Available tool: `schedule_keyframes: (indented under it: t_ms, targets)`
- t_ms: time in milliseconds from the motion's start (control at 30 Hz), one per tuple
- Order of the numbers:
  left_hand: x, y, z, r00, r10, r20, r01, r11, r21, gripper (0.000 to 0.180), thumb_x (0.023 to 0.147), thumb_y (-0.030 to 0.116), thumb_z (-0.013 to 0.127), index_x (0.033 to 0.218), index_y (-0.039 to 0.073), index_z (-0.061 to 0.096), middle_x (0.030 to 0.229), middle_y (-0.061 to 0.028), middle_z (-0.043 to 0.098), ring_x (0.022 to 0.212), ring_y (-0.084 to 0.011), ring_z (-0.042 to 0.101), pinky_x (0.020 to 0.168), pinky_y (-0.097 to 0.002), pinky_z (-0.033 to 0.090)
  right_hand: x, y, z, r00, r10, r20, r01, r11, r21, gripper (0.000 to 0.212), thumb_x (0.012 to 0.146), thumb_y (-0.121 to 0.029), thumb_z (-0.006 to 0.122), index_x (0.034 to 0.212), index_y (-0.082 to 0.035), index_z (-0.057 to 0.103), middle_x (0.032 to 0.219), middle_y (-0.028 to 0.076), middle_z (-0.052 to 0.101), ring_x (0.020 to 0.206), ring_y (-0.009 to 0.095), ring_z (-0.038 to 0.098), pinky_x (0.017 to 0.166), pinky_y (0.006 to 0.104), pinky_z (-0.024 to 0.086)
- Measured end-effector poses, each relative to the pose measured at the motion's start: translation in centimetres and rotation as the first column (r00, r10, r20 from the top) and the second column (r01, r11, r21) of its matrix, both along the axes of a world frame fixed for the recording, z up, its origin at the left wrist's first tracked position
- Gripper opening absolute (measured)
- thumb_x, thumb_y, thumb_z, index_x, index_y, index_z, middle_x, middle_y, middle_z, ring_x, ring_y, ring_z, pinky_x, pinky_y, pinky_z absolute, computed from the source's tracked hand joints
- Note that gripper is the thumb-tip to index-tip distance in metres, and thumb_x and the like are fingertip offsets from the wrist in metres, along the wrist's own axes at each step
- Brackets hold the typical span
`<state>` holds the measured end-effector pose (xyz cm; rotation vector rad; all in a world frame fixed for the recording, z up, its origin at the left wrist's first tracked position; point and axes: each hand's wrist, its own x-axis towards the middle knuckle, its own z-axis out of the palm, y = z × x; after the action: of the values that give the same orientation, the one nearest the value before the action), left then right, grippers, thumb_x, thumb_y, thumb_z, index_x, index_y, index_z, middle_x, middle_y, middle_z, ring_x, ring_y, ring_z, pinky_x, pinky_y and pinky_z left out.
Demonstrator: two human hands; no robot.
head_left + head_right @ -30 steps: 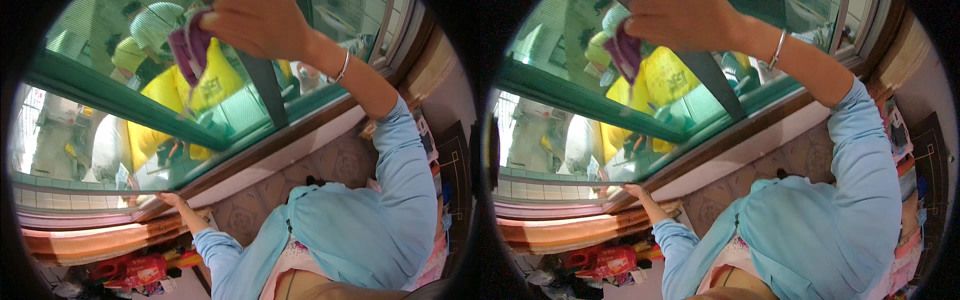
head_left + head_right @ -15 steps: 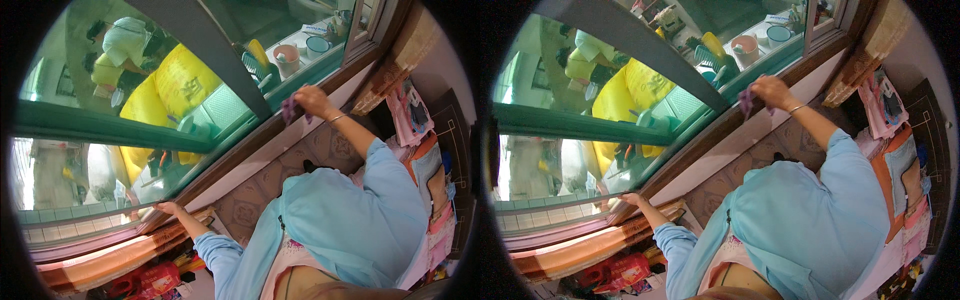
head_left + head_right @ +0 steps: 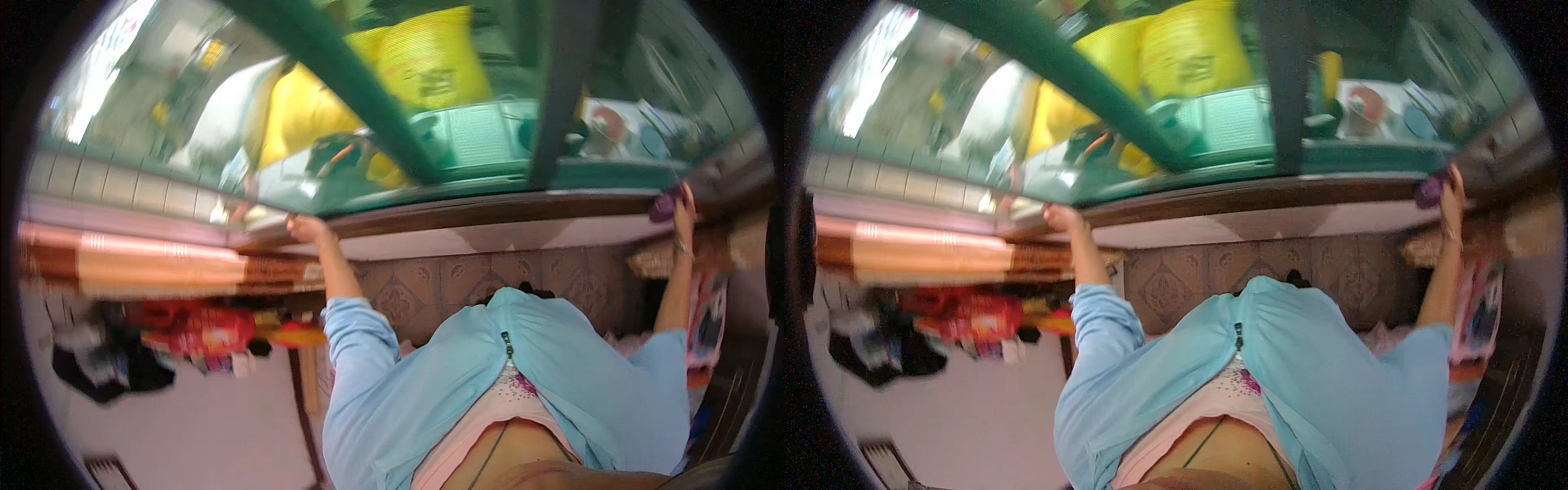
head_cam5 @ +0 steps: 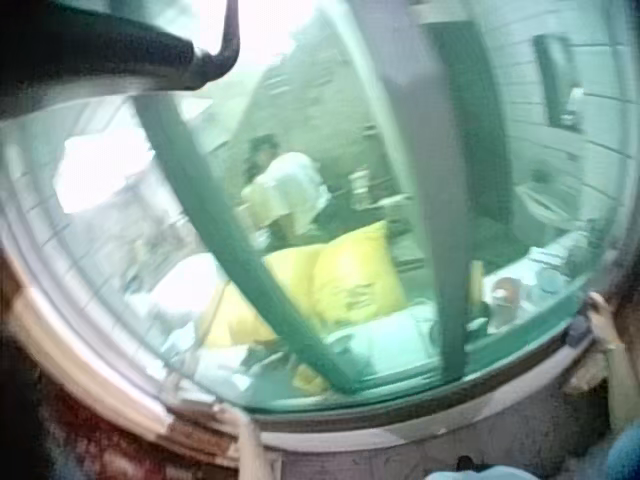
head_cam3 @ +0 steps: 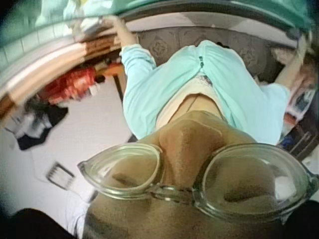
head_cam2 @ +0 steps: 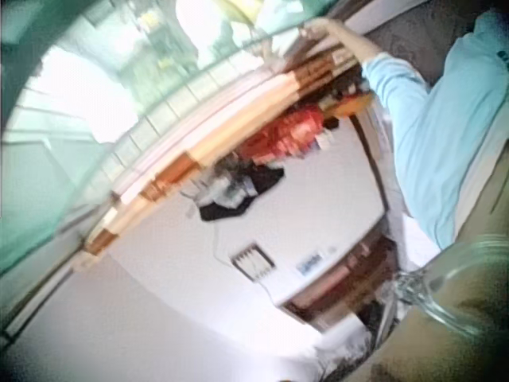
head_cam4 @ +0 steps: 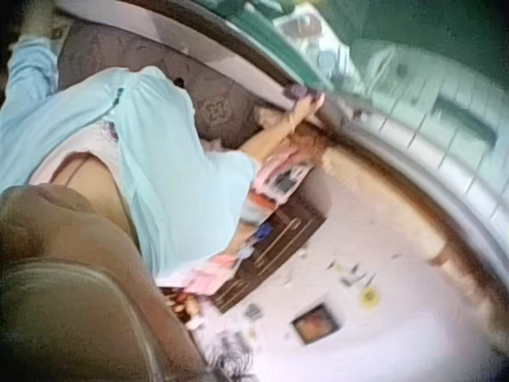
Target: The person washes and wrings out a cloth in a washbasin and under a tap, then carries it to a window and wipes down the glass panes.
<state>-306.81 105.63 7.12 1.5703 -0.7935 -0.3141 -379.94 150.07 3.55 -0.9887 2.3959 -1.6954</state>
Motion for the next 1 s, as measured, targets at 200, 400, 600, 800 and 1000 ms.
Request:
schedule_keyframes:
  t_ms: [200, 400, 600, 800, 1000]
  targets:
    - [3.5, 4.1, -2.7, 1.000, -0.015, 0.012, 0.016, 0.998, -0.068, 0.034, 0.082, 0.009, 0.058, 0.111, -0.005, 0.046, 0.103, -0.0175, 0.048, 0.093, -0.0268, 0.050, 0.086, -0.0379, 0.042, 0.1, -4.6, 0.9, 0.945, 0.283, 0.164, -0.318, 0.914, 0.251, 0.026, 0.098, -0.019, 0.048, 0.117, 0.000, 0.049, 0.097, 0.005, 0.054, 0.091, 0.016, 0.052, 0.085, 0.0250, 0.039]
    - [2.6, 9.3, -0.4, 0.984, -0.138, -0.112, 0.137, 0.990, -0.017, 0.039, 0.084, 0.008, 0.058, 0.118, 0.000, 0.041, 0.113, -0.0145, 0.042, 0.089, -0.0192, 0.051, 0.083, -0.0325, 0.044, 16.1, -12.1, 4.2, 0.799, 0.589, 0.122, -0.595, 0.744, 0.305, 0.018, 0.096, -0.012, 0.049, 0.109, 0.000, 0.047, 0.095, 0.005, 0.050, 0.087, 0.013, 0.049, 0.081, 0.0258, 0.041]
    - [7.3, 11.1, -0.2, 0.983, -0.172, -0.070, 0.175, 0.984, 0.032, 0.039, 0.085, 0.009, 0.058, 0.119, 0.000, 0.041, 0.113, -0.0142, 0.042, 0.089, -0.0190, 0.050, 0.083, -0.0319, 0.044, 25.3, -13.9, 5.1, 0.823, 0.560, 0.096, -0.558, 0.766, 0.319, 0.026, 0.099, -0.017, 0.045, 0.118, 0.001, 0.046, 0.103, 0.008, 0.055, 0.092, 0.017, 0.053, 0.082, 0.0287, 0.043]
    - [12.5, 11.2, -3.1, 0.981, -0.178, -0.071, 0.181, 0.982, 0.047, 0.039, 0.085, 0.010, 0.058, 0.119, 0.000, 0.041, 0.114, -0.0144, 0.043, 0.092, -0.0199, 0.050, 0.083, -0.0317, 0.044, 28.6, -15.6, 3.9, 0.793, 0.608, -0.037, -0.577, 0.768, 0.277, 0.025, 0.098, -0.014, 0.046, 0.118, 0.001, 0.047, 0.103, 0.008, 0.056, 0.093, 0.016, 0.053, 0.083, 0.0279, 0.043]
    - [14.4, 9.9, -6.4, 0.931, -0.324, -0.170, 0.342, 0.936, 0.087, 0.040, 0.085, 0.011, 0.059, 0.119, 0.000, 0.041, 0.112, -0.0141, 0.045, 0.094, -0.0201, 0.051, 0.083, -0.0325, 0.044, 32.2, -16.8, 6.1, 0.765, 0.644, 0.023, -0.609, 0.711, 0.352, 0.030, 0.095, -0.010, 0.048, 0.123, 0.003, 0.044, 0.107, 0.010, 0.057, 0.095, 0.016, 0.054, 0.084, 0.0293, 0.044]
